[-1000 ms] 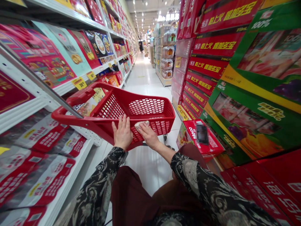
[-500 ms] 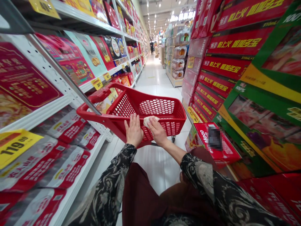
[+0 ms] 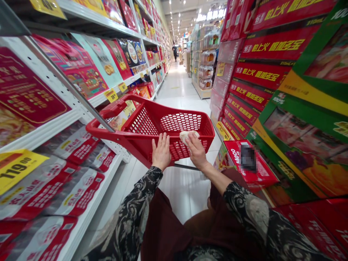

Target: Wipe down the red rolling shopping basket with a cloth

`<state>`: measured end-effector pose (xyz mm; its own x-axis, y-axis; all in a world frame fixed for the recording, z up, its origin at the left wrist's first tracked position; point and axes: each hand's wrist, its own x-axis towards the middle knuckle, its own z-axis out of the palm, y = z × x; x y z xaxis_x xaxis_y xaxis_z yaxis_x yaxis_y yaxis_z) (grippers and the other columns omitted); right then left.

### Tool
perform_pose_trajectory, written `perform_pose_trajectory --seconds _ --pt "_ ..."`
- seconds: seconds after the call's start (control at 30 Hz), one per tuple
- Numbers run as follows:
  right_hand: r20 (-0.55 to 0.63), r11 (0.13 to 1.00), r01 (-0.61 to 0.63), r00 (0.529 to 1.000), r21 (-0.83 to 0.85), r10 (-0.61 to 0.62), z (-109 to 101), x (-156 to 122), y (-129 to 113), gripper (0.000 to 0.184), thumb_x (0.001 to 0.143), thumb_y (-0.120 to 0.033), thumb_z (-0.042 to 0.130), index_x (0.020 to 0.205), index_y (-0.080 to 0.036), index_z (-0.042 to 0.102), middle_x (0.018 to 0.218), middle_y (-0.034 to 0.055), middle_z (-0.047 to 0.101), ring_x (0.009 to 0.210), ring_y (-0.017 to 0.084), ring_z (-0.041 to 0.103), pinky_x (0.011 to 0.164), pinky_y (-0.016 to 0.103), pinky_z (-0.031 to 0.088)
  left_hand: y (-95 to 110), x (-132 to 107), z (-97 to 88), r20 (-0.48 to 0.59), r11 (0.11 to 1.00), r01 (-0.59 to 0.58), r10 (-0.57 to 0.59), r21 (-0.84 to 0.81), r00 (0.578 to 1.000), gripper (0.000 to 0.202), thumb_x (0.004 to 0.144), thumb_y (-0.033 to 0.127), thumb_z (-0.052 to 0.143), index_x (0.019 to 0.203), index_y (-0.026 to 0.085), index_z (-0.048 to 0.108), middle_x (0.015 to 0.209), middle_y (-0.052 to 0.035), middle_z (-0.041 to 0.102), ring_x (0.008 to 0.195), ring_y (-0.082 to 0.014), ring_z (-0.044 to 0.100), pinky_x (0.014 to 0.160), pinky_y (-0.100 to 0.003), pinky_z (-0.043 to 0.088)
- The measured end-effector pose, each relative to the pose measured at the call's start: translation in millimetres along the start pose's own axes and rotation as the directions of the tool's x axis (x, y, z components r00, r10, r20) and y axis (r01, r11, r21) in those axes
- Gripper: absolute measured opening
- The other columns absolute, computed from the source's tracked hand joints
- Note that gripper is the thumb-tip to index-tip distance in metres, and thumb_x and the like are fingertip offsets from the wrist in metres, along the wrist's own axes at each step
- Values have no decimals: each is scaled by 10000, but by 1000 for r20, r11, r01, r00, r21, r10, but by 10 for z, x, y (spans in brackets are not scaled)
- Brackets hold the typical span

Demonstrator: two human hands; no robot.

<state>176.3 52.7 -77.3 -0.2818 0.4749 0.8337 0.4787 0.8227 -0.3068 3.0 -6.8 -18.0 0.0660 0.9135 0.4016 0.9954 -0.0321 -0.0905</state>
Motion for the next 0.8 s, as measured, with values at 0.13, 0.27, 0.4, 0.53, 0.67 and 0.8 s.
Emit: perform_pose_trajectory --seconds 0.13,0.27,0.4,0.53,0.67,0.8 --pt "65 999 0 998 -54 4 -21 -129 189 467 902 -54 349 1321 -217 477 1401 76 440 1377 181 246 1111 463 305 263 50 51 42 994 -107 109 -36 993 652 770 121 364 1414 76 274 1510 -125 203 1412 -246 133 1127 -557 45" --pt "132 995 32 991 -90 -20 85 -497 280 438 892 -45 363 1285 -169 513 1367 122 475 1371 188 258 1069 463 365 424 79 72 61 987 -153 156 -54 986 639 771 121 373 1402 63 298 1511 -137 189 1412 -256 130 1127 -557 50" --pt "175 996 29 985 -83 -14 10 -665 267 437 887 -39 364 1268 -172 532 1328 125 519 1353 191 307 1038 447 408 426 70 89 57 988 -146 149 -51 987 653 760 113 380 1405 64 291 1511 -140 180 1411 -262 130 1124 -564 63" --pt "35 997 -25 999 -76 28 -297 -459 285 512 867 -32 352 1336 -204 460 1413 90 424 1362 198 290 1085 462 355 449 82 97 48 983 -174 177 -49 983 655 762 105 373 1410 76 285 1511 -130 191 1411 -253 131 1126 -561 51" --pt "-76 985 -101 993 -139 91 -513 -274 457 561 842 -30 360 1368 -214 417 1458 65 354 1372 215 267 1121 486 295 597 129 96 53 975 -214 217 -62 975 631 780 116 362 1407 86 298 1504 -125 223 1409 -249 148 1132 -551 45" --pt "-13 980 -110 994 -168 110 -431 -542 614 574 817 2 354 1345 -202 450 1438 80 388 1367 202 281 1098 469 340 645 148 66 72 973 -223 227 -60 971 612 790 126 346 1399 79 311 1501 -124 241 1404 -246 170 1133 -546 59"
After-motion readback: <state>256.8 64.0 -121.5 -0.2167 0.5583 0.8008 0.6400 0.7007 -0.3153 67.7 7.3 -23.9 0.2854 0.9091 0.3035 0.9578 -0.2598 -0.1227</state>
